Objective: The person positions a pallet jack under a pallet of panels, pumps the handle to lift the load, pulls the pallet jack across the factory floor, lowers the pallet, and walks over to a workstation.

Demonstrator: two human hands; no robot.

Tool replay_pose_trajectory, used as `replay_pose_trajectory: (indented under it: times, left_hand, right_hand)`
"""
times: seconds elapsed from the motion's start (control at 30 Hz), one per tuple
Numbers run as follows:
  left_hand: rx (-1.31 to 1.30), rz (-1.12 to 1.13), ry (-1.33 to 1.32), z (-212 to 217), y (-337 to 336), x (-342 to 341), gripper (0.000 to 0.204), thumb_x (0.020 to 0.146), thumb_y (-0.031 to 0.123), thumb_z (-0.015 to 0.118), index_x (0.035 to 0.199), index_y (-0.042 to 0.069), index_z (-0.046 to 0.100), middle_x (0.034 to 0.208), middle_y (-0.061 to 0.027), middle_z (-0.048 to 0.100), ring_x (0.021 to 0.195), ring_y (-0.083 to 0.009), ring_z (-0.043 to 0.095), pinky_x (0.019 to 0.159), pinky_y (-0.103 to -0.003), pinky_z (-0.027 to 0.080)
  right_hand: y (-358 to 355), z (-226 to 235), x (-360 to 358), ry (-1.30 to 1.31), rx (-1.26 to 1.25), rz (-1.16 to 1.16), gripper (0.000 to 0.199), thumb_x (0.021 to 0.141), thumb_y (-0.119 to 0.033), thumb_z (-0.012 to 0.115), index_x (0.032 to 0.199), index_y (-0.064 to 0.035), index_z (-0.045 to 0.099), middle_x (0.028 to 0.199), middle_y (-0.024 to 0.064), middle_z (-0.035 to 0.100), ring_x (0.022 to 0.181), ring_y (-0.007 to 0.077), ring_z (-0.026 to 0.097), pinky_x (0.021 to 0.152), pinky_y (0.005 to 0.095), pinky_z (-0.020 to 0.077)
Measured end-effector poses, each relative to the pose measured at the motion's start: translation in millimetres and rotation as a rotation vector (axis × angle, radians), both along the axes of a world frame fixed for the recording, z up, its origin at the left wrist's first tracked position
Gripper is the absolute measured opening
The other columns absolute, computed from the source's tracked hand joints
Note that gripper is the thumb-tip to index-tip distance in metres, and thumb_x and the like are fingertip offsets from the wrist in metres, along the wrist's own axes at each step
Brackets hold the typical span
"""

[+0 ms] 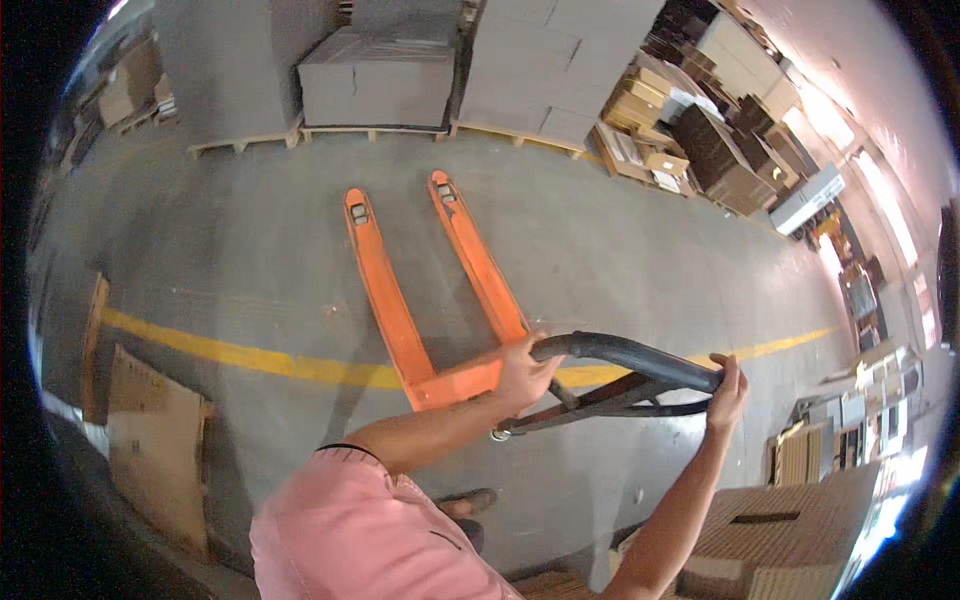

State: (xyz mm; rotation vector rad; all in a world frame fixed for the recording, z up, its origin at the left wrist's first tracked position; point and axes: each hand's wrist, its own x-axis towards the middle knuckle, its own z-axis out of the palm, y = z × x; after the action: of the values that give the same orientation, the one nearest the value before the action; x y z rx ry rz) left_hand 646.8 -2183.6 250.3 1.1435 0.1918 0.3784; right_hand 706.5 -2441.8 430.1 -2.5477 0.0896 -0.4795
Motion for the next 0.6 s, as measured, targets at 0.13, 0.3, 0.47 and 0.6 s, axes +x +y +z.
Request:
replay_pose_trajectory:
  times: [0.13, 0.3, 0.47, 0.6]
  left_hand:
    - [0.188, 0.02, 0.152, -22.1, -75.5, -26.1, 0.022, 0.077, 0.014, 0.075, 0.087, 0.002, 0.06, 0.074, -0.0119, 0.06, 0.071, -0.0229, 0.061, 0.065, -0.036, 0.047]
    - [0.5, 0.092, -0.069, -35.8, -119.0, -17.7, 0.032, 0.075, 0.01, 0.075, 0.1, 0.003, 0.057, 0.093, -0.0111, 0.06, 0.087, -0.0249, 0.059, 0.077, -0.038, 0.049]
    - [0.354, 0.558, -0.128, -82.6, -153.2, -3.4, 0.018, 0.068, 0.002, 0.07, 0.079, 0.005, 0.056, 0.078, -0.0121, 0.06, 0.074, -0.0305, 0.06, 0.067, -0.038, 0.046]
    - [0.405, 0.701, -0.304, -204.1, -122.2, 18.5, 0.02, 0.068, 0.002, 0.071, 0.078, 0.005, 0.055, 0.078, -0.0116, 0.06, 0.074, -0.0296, 0.059, 0.066, -0.037, 0.046]
  right_hand:
    - [-42.3, -18.5, 90.0, 0.038, 0.22, 0.204, 0.037, 0.094, -0.028, 0.045, 0.094, -0.0024, 0.072, 0.072, 0.0015, 0.051, 0.068, 0.0133, 0.044, 0.063, 0.0292, 0.0374]
    - [-44.9, -55.0, 184.7, 0.104, 0.462, 0.409, 0.037, 0.093, -0.029, 0.048, 0.086, -0.0015, 0.071, 0.066, -0.0011, 0.046, 0.064, 0.0108, 0.042, 0.06, 0.0287, 0.0337]
    - [-37.1, -99.4, 204.6, 0.115, 0.47, 0.597, 0.043, 0.095, -0.031, 0.045, 0.078, 0.0025, 0.067, 0.062, 0.0018, 0.047, 0.062, 0.0115, 0.042, 0.06, 0.0278, 0.0321]
    - [-6.6, -223.2, 227.2, 0.052, 0.522, 0.645, 0.047, 0.096, -0.033, 0.046, 0.072, 0.0013, 0.066, 0.063, 0.004, 0.053, 0.063, 0.0141, 0.047, 0.06, 0.0308, 0.0361]
